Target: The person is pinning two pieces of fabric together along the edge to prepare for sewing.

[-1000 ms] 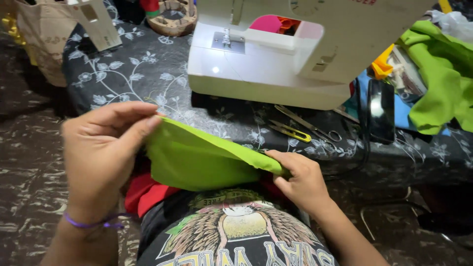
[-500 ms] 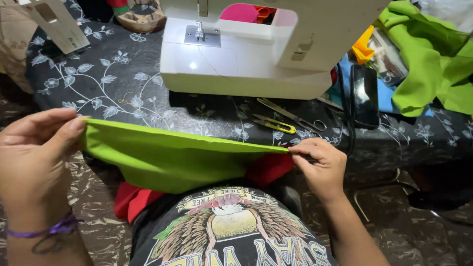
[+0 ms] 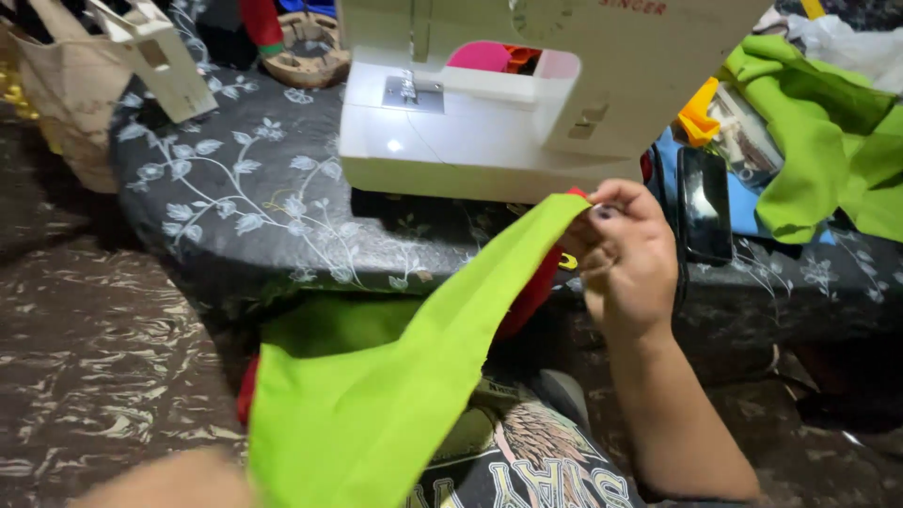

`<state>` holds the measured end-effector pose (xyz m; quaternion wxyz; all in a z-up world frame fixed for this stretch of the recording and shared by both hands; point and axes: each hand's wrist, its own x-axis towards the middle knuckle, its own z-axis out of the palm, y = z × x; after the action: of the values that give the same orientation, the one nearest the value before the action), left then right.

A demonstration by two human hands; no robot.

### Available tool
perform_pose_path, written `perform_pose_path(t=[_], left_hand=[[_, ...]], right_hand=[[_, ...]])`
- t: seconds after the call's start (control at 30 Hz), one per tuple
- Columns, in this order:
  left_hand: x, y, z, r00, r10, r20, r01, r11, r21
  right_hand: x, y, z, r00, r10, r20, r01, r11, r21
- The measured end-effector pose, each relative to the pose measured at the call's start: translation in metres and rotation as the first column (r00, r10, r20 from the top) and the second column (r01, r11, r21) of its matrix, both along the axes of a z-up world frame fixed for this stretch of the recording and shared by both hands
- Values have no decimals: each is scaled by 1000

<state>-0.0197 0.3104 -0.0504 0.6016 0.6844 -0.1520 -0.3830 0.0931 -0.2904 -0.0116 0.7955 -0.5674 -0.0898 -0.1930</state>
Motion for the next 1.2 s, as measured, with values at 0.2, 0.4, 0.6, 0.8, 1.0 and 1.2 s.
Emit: perform_pose_path(t=[0.2, 0.4, 0.6, 0.8, 1.0, 1.2], left_hand=[[16, -261, 100, 557, -219, 801, 461, 884, -79], [81, -286, 122, 361, 328, 873, -55, 942, -331], [78, -294, 125, 686, 76, 723, 177, 947, -268], [72, -285, 124, 804, 173, 568, -63, 976, -208], [71, -293, 114, 652, 98, 752, -3, 992, -127], [63, -291, 120, 618, 247, 746, -205, 967, -150]], right_hand=[[12, 51, 39, 970, 210, -122, -179, 957, 230], [3, 70, 66, 666, 745, -43, -738, 666, 108], [-29, 61, 85, 559, 808, -184, -827, 527, -197], [-40, 47, 57, 699, 638, -324, -702, 699, -138], [-57, 54, 66, 882, 426, -201, -470, 767, -436], [-48, 40, 80, 906, 369, -208, -412, 653, -635]])
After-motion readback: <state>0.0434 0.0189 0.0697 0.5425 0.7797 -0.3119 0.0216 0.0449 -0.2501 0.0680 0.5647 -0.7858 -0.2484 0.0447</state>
